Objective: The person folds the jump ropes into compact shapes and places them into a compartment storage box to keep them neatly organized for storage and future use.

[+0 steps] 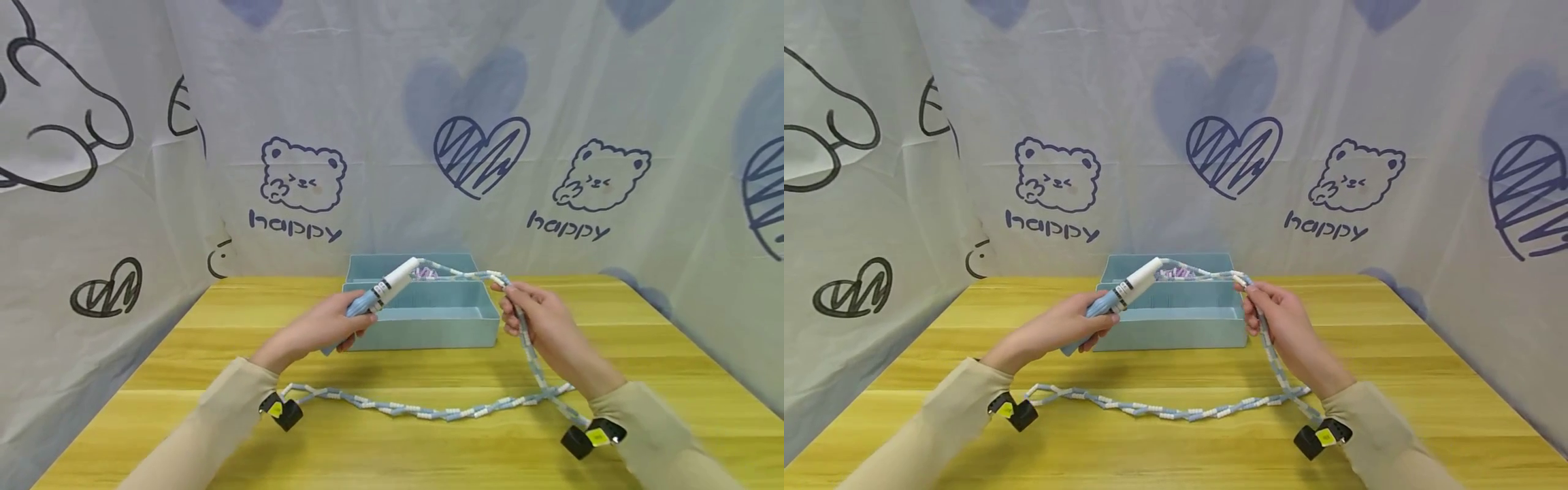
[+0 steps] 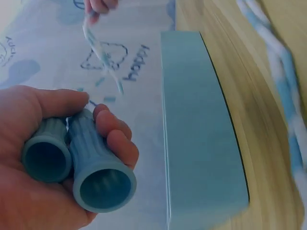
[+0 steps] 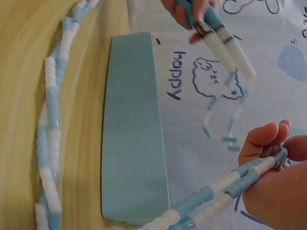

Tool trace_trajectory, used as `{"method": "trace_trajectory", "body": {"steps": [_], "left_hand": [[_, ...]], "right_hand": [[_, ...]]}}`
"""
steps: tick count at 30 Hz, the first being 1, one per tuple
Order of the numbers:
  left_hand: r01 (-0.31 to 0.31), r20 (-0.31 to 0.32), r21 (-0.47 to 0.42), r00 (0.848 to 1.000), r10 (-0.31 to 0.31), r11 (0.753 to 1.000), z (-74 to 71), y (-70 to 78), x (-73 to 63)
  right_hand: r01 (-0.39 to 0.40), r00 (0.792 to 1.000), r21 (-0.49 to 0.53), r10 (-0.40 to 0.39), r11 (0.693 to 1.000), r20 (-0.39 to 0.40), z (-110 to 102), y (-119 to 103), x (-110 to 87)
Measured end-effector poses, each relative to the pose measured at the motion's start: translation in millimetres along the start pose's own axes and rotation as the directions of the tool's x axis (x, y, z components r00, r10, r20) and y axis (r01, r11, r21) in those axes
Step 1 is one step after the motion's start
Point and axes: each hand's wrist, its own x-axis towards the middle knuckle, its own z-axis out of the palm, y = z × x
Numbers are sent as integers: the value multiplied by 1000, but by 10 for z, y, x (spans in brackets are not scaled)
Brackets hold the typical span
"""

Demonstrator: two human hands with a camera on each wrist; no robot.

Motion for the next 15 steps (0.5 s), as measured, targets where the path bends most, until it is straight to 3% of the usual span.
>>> {"method": "trace_trajectory", "body": {"steps": [9,15], "left_hand": [[-90,76,-167,992,104,982,335,173,211],[-121,208,-262,962,178,958,513,203,293]], "right_hand": [[26,998,-65,-21,998,67,339,164,62],[69,989,-81,-58,994,134,500,276,106]]}}
